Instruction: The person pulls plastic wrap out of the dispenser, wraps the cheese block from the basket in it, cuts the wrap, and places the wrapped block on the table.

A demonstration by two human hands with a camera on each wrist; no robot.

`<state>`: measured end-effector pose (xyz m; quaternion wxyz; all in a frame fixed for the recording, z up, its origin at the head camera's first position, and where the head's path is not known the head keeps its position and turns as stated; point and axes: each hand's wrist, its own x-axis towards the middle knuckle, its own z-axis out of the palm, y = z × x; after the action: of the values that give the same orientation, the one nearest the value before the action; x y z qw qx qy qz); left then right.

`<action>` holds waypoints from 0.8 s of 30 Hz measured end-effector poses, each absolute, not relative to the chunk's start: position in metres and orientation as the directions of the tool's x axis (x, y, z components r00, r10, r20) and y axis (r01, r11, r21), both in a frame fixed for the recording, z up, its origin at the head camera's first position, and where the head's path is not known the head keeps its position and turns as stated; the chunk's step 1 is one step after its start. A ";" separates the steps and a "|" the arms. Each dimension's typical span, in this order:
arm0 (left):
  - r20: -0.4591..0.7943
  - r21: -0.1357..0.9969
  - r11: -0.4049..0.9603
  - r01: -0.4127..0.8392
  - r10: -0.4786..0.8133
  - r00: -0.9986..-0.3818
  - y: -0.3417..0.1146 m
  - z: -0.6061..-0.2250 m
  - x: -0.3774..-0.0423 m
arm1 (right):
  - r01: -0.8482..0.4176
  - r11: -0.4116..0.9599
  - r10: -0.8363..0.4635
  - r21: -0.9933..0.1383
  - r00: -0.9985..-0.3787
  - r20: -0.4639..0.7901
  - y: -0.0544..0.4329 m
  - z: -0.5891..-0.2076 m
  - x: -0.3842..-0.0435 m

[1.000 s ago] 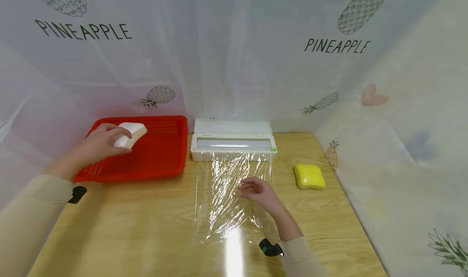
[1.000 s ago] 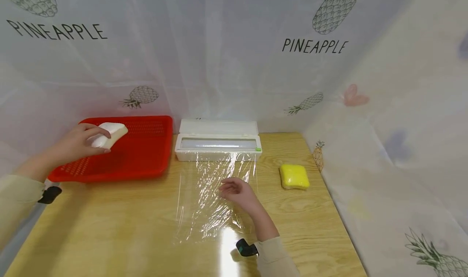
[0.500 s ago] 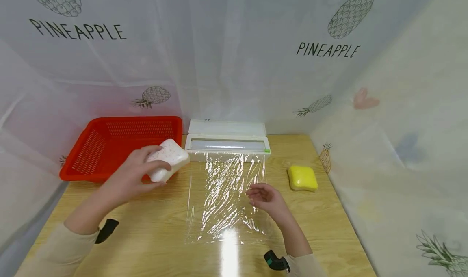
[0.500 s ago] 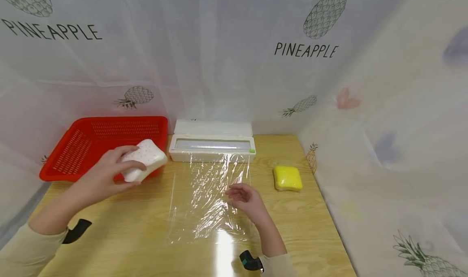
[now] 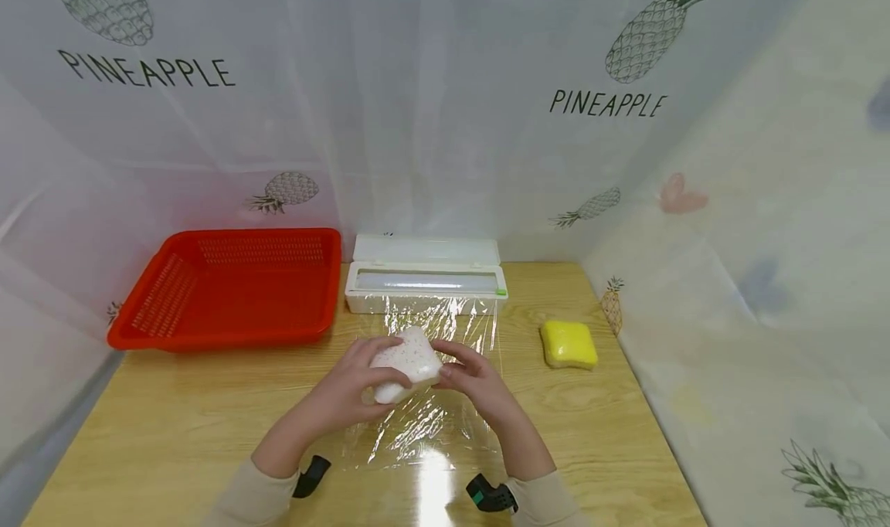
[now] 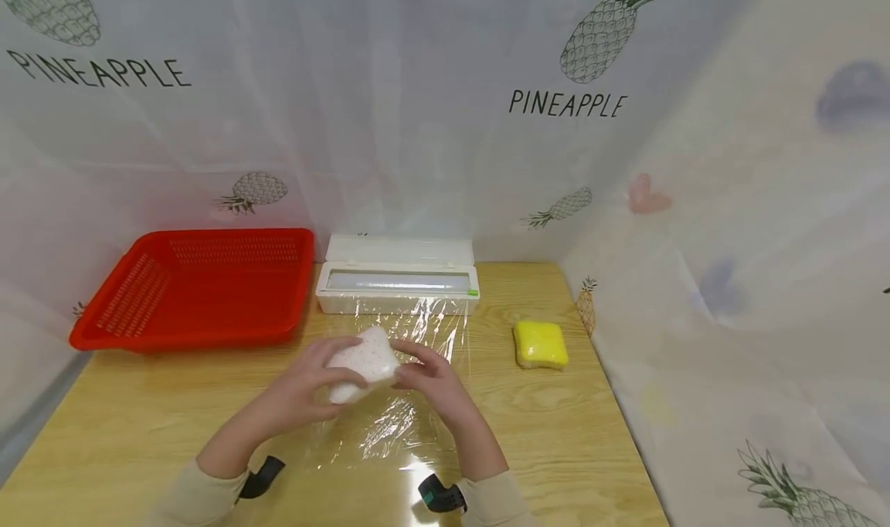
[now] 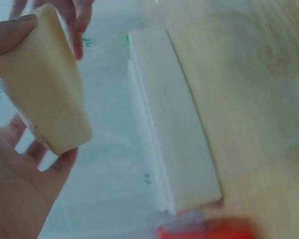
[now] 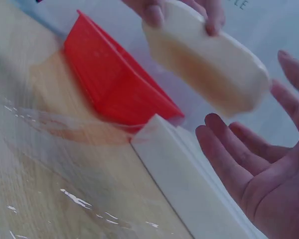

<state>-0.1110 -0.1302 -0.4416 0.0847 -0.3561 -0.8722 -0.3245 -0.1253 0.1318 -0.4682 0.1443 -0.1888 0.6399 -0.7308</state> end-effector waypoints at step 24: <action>-0.088 0.994 0.064 -0.088 0.009 -0.996 -0.075 -0.529 -0.093 | 0.117 -0.151 -0.055 -0.982 -0.992 -0.110 0.126 -0.527 -0.101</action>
<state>-0.0932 -0.0752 -0.5293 -0.0354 0.0270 -0.7286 -0.6835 -0.1012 0.1262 -0.5268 0.0566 0.0240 0.6489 -0.7584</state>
